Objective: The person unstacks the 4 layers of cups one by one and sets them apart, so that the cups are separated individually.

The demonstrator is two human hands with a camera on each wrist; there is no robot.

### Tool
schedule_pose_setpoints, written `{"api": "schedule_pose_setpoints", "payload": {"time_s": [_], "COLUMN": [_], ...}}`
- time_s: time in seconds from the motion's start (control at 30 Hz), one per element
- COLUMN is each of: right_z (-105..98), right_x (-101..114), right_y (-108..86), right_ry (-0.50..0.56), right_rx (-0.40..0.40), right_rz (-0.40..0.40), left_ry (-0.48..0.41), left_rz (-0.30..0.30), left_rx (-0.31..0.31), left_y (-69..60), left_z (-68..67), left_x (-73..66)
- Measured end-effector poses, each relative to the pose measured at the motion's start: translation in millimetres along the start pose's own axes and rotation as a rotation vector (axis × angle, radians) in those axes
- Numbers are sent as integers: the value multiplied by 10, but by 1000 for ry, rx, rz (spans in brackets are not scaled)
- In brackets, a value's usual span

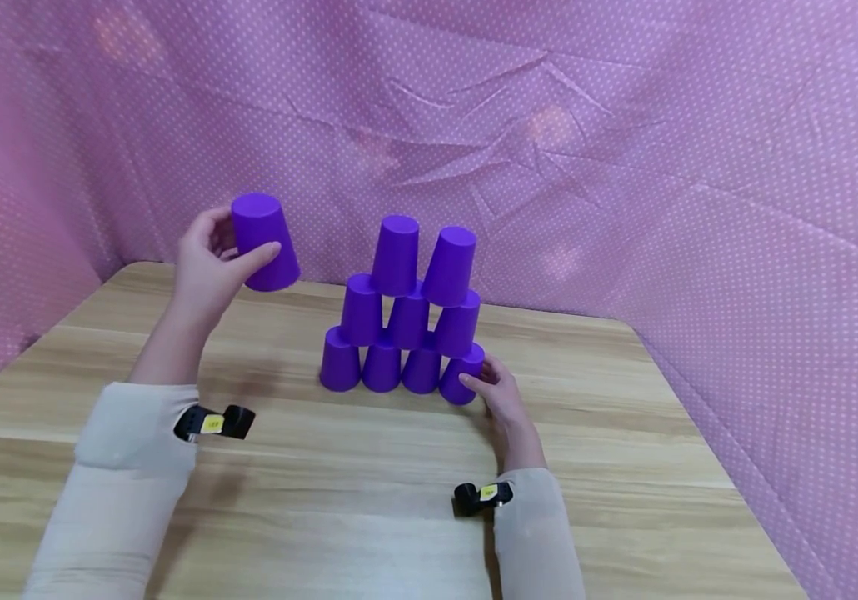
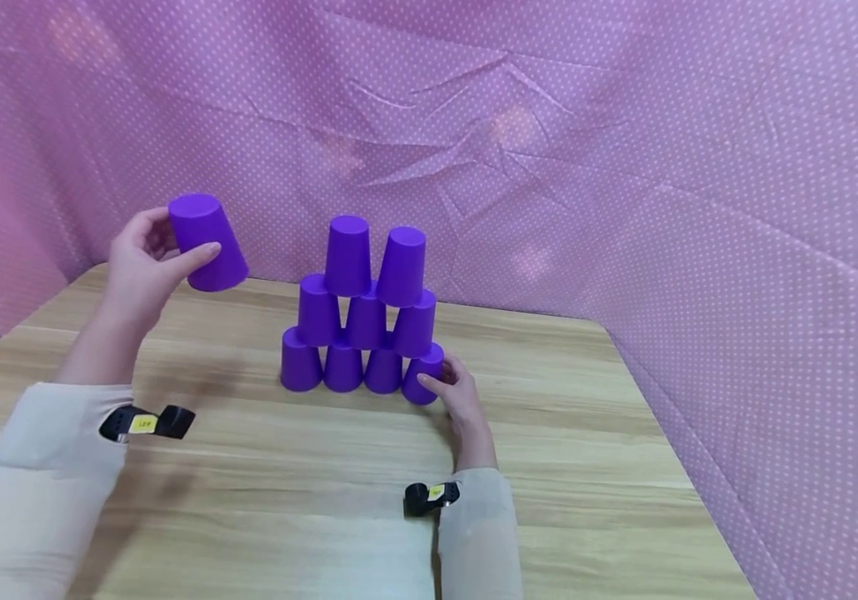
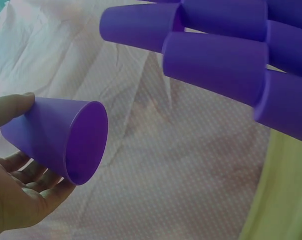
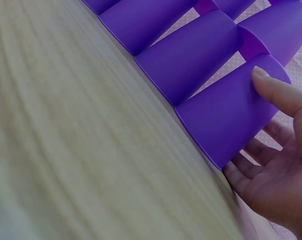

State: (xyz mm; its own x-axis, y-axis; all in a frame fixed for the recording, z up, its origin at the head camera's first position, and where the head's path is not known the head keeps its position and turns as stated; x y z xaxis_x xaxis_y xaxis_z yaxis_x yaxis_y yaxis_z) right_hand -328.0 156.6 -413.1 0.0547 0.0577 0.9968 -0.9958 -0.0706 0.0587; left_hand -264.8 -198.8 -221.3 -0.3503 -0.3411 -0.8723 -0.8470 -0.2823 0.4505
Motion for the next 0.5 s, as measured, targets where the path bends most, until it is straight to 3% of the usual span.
{"api": "schedule_pose_setpoints", "payload": {"time_s": [0.23, 0.5], "right_z": [6, -1], "right_x": [-3, -3], "right_y": [2, -8], "right_ry": [8, -2], "right_rx": [0, 3], "right_rz": [0, 3], "left_ry": [75, 118], "left_rz": [-30, -101], "left_rx": [9, -31], "left_y": [-127, -208], "left_z": [-40, -115], "left_x": [288, 655]}}
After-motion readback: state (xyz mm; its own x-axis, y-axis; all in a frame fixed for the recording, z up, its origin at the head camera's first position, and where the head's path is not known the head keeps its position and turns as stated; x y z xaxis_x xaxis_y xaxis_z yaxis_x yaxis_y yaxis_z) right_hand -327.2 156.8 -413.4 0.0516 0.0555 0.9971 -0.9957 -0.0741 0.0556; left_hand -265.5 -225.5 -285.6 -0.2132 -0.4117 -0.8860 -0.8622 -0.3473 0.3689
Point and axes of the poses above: each hand's wrist, its own y-axis towards the middle knuckle, its own z-axis out of the palm, x = y × z, the point moved 4 cm from there along y, towards the middle knuckle, and after that the axes turned 4 degrees about y, right-handed, at the moved point
